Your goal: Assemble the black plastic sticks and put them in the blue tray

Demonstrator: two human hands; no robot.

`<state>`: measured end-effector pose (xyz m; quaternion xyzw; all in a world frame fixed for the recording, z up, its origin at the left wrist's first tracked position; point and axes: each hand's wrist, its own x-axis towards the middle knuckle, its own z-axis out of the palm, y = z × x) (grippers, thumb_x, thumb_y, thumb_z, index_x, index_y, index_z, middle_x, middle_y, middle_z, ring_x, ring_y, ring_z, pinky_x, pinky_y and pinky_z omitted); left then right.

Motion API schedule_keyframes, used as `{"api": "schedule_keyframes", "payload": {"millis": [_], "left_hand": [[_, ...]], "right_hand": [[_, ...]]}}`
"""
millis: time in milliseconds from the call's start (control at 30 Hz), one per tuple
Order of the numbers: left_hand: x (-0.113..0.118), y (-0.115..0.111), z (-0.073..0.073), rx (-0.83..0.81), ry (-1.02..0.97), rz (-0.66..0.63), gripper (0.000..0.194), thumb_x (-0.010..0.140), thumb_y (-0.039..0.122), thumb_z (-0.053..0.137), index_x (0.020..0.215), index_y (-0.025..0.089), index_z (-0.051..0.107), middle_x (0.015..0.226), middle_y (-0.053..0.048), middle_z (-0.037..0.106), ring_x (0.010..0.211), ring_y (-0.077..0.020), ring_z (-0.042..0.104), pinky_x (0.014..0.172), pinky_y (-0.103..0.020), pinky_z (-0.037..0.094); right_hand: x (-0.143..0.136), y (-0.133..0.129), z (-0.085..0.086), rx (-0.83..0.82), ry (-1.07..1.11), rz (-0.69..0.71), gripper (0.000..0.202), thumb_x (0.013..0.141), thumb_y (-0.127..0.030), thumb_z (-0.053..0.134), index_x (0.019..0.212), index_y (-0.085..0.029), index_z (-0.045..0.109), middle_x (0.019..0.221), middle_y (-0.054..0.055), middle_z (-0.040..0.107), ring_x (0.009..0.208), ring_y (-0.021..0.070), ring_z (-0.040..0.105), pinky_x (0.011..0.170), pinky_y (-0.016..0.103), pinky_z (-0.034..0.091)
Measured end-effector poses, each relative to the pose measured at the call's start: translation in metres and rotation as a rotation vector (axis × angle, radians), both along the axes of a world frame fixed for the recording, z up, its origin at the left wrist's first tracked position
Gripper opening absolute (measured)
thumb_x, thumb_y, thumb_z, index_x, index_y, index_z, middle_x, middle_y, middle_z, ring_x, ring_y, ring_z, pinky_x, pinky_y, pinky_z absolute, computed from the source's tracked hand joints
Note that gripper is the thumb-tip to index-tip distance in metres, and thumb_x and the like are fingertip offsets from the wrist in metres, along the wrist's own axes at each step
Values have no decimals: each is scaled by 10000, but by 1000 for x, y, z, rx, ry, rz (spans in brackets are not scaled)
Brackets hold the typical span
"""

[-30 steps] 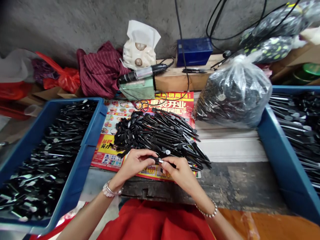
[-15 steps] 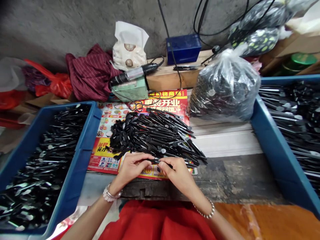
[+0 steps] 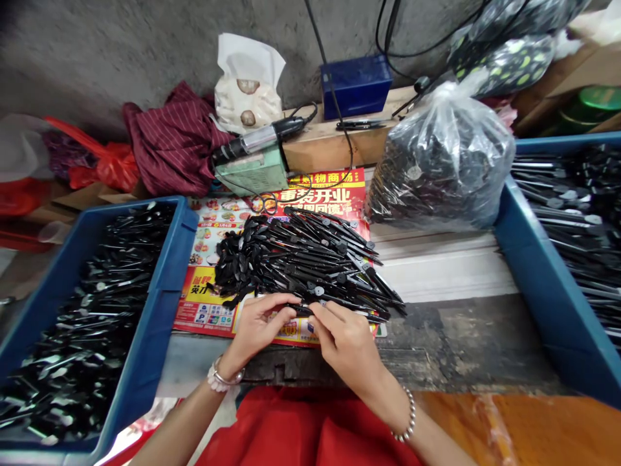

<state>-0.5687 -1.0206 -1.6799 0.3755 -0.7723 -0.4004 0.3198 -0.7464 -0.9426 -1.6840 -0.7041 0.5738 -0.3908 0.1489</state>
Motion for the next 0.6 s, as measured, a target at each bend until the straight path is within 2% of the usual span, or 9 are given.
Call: {"api": "schedule_keyframes", "payload": {"millis": [133, 300, 433, 600], "left_hand": [[1, 3, 0, -16, 4, 7, 143, 826, 139, 638, 910, 190, 742, 823, -4, 767, 715, -131, 705, 731, -202, 533], [2, 5, 0, 13, 47, 15, 138, 819, 128, 638, 885, 172, 751, 796, -15, 766, 676, -124, 699, 655, -180, 524], [2, 5, 1, 18, 70, -6, 127, 815, 134, 650, 870, 172, 758, 799, -22, 767, 693, -130, 703, 672, -186, 527], [2, 4, 2, 42, 92, -22, 113, 813, 167, 662, 868, 178, 759, 817, -33, 767, 714, -144, 704, 695, -210, 535]], "right_hand": [[3, 4, 4, -133, 108, -20, 216, 955, -126, 467, 1046, -82, 659, 777, 80, 654, 658, 161, 608, 601, 271, 458], [5, 5, 7, -200, 116, -12, 220, 931, -56, 478, 1075, -83, 643, 784, 84, 671, 670, 157, 617, 620, 267, 465], [5, 6, 4, -199, 94, -19, 206, 933, -71, 490, 1064, -98, 648, 799, 84, 680, 681, 158, 628, 621, 266, 472], [5, 7, 1, -119, 9, -20, 206, 937, -112, 500, 1063, -120, 663, 778, 61, 667, 658, 147, 622, 603, 259, 479]]}}
